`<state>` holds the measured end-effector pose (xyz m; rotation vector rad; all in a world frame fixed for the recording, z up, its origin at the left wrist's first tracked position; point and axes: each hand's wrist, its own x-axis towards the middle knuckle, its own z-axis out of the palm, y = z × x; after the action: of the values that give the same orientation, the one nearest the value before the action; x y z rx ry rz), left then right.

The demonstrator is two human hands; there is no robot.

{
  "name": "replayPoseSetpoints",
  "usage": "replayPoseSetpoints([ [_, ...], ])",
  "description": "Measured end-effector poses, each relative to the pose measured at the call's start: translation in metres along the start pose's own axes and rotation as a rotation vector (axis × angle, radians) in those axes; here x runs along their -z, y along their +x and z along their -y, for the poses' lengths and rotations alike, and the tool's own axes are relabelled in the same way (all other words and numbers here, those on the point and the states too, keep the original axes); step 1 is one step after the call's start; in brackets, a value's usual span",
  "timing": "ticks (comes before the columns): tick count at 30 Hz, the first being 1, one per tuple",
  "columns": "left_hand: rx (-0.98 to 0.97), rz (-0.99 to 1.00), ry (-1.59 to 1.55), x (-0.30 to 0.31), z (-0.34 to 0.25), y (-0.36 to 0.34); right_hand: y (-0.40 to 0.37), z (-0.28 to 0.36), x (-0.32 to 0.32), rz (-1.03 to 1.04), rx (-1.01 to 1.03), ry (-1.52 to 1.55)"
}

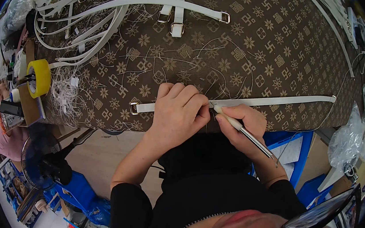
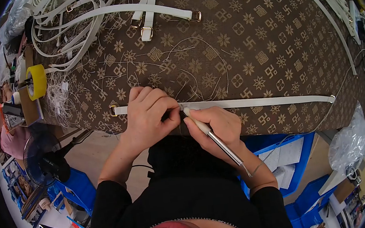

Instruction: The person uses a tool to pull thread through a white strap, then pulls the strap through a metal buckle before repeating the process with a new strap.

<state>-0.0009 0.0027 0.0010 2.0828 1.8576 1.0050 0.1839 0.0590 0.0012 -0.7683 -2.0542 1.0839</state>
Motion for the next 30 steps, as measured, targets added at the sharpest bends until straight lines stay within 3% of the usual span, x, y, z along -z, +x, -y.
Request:
replayPoseSetpoints([
  [6, -0.004, 0.000, 0.005, 0.0001, 0.0002, 0.0000, -0.0010, 0.0022, 0.0006, 0.025, -0.056, -0.012],
  [11, 0.001, 0.008, 0.004, 0.0007, -0.0003, 0.0000, 0.0019, -0.0003, -0.0002, 0.007, 0.035, -0.027],
  [30, 0.005, 0.002, -0.013, -0.0003, 0.0011, -0.0014, 0.0018, -0.0002, 0.0001, 0.015, 0.038, -0.020],
])
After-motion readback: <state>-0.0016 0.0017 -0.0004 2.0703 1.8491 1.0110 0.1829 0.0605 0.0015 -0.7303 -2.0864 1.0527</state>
